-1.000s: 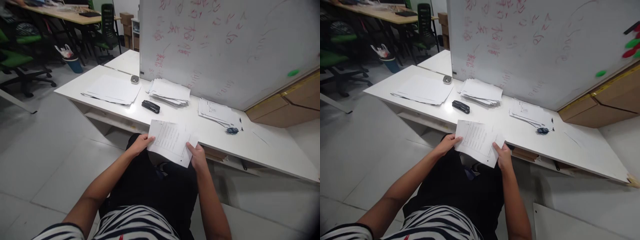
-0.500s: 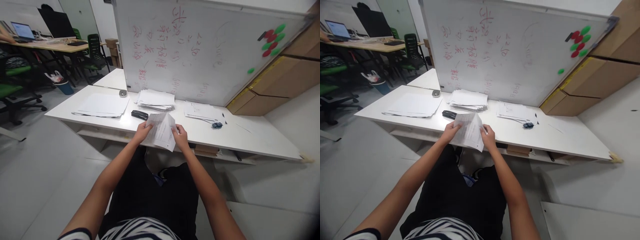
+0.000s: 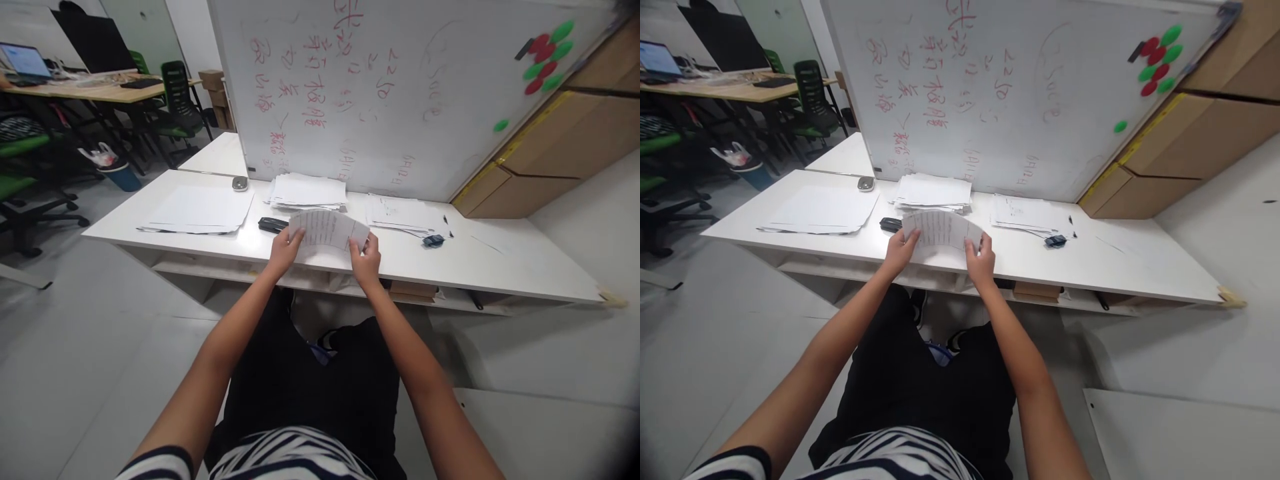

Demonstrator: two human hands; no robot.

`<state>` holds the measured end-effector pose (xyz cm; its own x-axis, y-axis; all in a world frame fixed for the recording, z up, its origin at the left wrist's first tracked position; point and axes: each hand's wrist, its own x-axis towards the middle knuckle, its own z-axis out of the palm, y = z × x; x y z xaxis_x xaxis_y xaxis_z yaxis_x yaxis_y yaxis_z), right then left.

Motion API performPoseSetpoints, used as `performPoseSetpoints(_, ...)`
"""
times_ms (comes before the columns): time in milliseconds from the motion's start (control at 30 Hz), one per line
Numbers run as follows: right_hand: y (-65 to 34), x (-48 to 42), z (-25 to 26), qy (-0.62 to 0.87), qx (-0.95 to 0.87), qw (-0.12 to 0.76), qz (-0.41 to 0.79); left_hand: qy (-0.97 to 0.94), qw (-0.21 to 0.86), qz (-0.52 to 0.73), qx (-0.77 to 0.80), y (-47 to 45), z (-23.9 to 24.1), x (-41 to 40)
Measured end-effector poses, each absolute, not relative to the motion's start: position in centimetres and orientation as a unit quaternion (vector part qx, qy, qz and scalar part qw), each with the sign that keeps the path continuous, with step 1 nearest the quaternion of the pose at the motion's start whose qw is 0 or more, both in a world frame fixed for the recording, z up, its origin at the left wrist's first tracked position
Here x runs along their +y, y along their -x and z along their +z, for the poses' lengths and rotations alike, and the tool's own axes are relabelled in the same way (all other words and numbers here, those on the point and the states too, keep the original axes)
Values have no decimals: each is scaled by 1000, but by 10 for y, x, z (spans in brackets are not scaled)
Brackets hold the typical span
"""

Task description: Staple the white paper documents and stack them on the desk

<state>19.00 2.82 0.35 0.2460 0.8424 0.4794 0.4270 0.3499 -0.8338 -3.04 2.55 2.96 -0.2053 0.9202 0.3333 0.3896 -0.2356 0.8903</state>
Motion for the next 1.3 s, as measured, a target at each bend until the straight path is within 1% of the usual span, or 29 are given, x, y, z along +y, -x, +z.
performPoseSetpoints(100, -190, 24, -21, 566, -558, 562, 231, -562, 312, 527, 556, 37, 13, 28)
performPoseSetpoints(200, -189, 23, -26, 569, -539, 572, 243, -564, 340, 522, 542, 41, 11, 30)
performPoseSetpoints(567, -180, 15, -41, 543, -459, 640, 291, -592, 339, 501, 533, 36, 10, 39)
performPoseSetpoints(733, -198, 3, -26, 577, -491, 595, 268, -605, 349, 494, 519, 27, 13, 30)
performPoseSetpoints(833, -214, -12, -26, 579, -489, 587, 282, -624, 355, 441, 538, 26, 20, 19)
performPoseSetpoints(933, -228, -34, -35, 563, -500, 573, 325, -647, 309, 367, 593, 33, 29, 11)
performPoseSetpoints(1000, -235, -49, -44, 573, -493, 552, 351, -667, 225, 347, 620, 45, 33, 15)
performPoseSetpoints(1067, -239, -60, -53, 598, -473, 535, 365, -700, 116, 321, 628, 63, 33, 27)
performPoseSetpoints(1133, -241, -66, -60, 613, -451, 535, 367, -741, 34, 259, 618, 84, 28, 47)
performPoseSetpoints(1200, -240, -68, -63, 613, -436, 547, 369, -758, 17, 205, 619, 103, 18, 66)
performPoseSetpoints(1300, -232, -67, -61, 593, -403, 566, 407, -760, 19, 212, 614, 121, 1, 83)
